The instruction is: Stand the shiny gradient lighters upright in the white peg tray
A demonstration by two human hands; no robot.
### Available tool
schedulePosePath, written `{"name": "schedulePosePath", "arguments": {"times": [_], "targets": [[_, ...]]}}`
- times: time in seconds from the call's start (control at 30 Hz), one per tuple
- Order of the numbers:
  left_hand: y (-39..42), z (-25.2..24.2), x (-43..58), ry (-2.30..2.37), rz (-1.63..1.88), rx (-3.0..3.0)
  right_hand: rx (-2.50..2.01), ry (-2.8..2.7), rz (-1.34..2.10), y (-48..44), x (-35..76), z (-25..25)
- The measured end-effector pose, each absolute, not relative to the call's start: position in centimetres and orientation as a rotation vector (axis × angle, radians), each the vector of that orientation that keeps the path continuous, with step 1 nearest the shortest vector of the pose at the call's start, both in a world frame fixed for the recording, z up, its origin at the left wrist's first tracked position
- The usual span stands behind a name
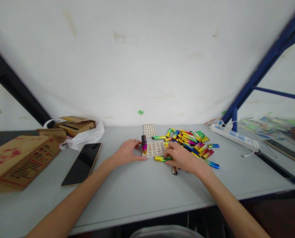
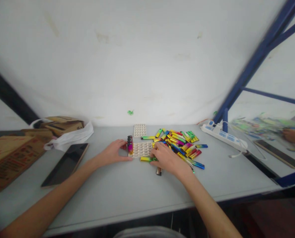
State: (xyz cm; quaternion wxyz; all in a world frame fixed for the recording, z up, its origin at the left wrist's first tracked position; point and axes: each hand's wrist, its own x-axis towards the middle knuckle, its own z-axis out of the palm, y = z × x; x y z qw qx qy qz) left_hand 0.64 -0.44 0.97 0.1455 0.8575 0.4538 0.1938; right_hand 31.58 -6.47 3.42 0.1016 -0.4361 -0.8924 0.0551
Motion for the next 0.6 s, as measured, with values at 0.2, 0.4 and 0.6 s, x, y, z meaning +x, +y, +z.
{"name": "schedulePosePath", "arguments": {"times": [0.2, 0.4, 0.6], "targets": [[-0.4, 0.9, 0.8, 1.309, 0.558, 2.467, -1.196, -2.514, 0.234, -7.0, 31.1, 3.8], [-0.6, 1.0, 0.9, 1.305, 0.576, 2.457, -1.180, -2.171, 0.650, -4.7, 31.3, 4.6], [-0.7, 1.1, 1.0, 1.296, 0.582, 2.454, -1.047, -1.692, 1.001, -1.8, 29.5, 4.2]]}}
